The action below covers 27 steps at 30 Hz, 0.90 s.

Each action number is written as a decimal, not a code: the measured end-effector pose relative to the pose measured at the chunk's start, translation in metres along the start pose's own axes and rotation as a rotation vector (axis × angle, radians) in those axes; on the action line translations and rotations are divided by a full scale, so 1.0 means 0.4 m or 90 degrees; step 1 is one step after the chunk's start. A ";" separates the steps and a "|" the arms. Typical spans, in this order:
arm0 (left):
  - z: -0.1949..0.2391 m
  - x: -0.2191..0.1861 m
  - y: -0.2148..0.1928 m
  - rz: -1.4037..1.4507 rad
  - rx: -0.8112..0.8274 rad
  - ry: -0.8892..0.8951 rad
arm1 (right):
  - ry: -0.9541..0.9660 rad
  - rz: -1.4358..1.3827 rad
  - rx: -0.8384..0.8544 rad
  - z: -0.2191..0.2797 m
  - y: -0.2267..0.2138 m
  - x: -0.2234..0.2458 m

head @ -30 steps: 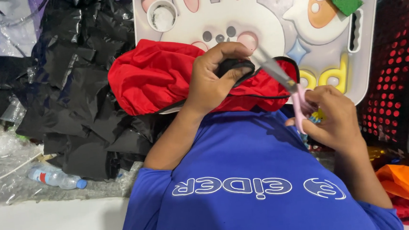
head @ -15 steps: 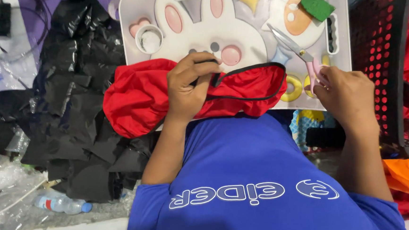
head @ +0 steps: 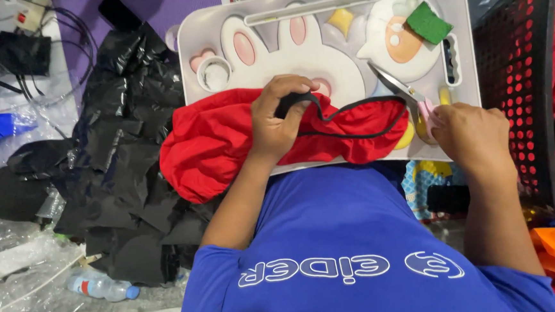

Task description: The person uses pink-handled scissors to trim the black elastic edge of a red fabric item. They repeatedly cut small sections, inspect the edge, and continue trimming along the perimeter of the item.

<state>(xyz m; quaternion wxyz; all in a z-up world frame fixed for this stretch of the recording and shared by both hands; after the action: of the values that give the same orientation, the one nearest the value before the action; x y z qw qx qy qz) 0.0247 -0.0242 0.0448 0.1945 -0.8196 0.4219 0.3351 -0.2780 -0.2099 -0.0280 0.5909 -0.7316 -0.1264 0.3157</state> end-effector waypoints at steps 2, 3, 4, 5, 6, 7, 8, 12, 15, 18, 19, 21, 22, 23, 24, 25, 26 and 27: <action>0.032 0.063 -0.006 -0.102 0.042 0.007 | 0.006 -0.051 0.045 -0.011 0.007 -0.013; 0.051 0.095 -0.008 -0.203 0.083 0.009 | 0.010 -0.100 0.095 -0.011 0.012 -0.019; 0.066 0.109 -0.009 -0.203 0.084 0.008 | 0.011 -0.100 0.096 -0.013 0.010 -0.019; 0.081 0.123 -0.009 -0.241 0.123 -0.009 | 0.026 -0.130 0.120 -0.014 0.010 -0.020; 0.096 0.139 -0.011 -0.281 0.162 -0.026 | 0.040 -0.160 0.143 -0.017 0.010 -0.018; 0.114 0.161 -0.011 -0.282 0.164 -0.026 | 0.041 -0.162 0.143 -0.026 0.006 -0.022; 0.135 0.181 -0.011 -0.290 0.182 -0.042 | 0.030 -0.152 0.154 -0.028 0.003 -0.026; 0.164 0.197 -0.005 -0.301 0.220 -0.039 | 0.012 -0.079 0.092 -0.036 0.017 -0.036; 0.160 0.195 -0.002 -0.255 0.228 -0.011 | 0.035 -0.227 0.224 -0.048 0.013 -0.052; 0.156 0.204 0.017 -0.214 0.265 0.023 | 0.027 -0.246 0.214 -0.052 0.044 -0.064; 0.153 0.202 0.025 -0.214 0.267 0.022 | 0.028 -0.248 0.215 -0.047 0.033 -0.061; 0.141 0.201 0.044 -0.162 0.309 0.009 | 0.041 -0.169 0.241 -0.045 0.010 -0.058; 0.140 0.209 0.051 -0.161 0.309 0.009 | 0.041 -0.169 0.242 -0.043 -0.011 -0.049; 0.139 0.218 0.059 -0.150 0.332 -0.005 | 0.025 -0.171 0.162 -0.043 -0.035 -0.038; 0.138 0.227 0.068 -0.138 0.355 -0.018 | 0.011 -0.172 0.083 -0.041 -0.059 -0.029; 0.137 0.235 0.073 -0.137 0.355 -0.019 | 0.012 -0.171 0.084 -0.051 -0.068 -0.011; 0.136 0.242 0.077 -0.139 0.360 -0.028 | -0.021 -0.179 0.001 -0.062 -0.081 0.009; 0.135 0.249 0.081 -0.142 0.365 -0.036 | -0.052 -0.186 -0.082 -0.073 -0.094 0.028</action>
<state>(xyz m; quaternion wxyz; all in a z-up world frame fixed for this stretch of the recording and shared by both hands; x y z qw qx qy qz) 0.0190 -0.0657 -0.0652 0.4653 -0.7626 0.4015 0.2018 -0.2444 -0.2164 0.0068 0.5767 -0.7284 -0.2756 0.2468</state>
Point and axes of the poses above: each hand's wrist, its own z-axis away from the middle knuckle, its own y-axis out of the palm, x = y × z, the point moved 1 cm from there along -z, towards the middle knuckle, and after that the axes turned 9 degrees about y, right-handed, at the moved point
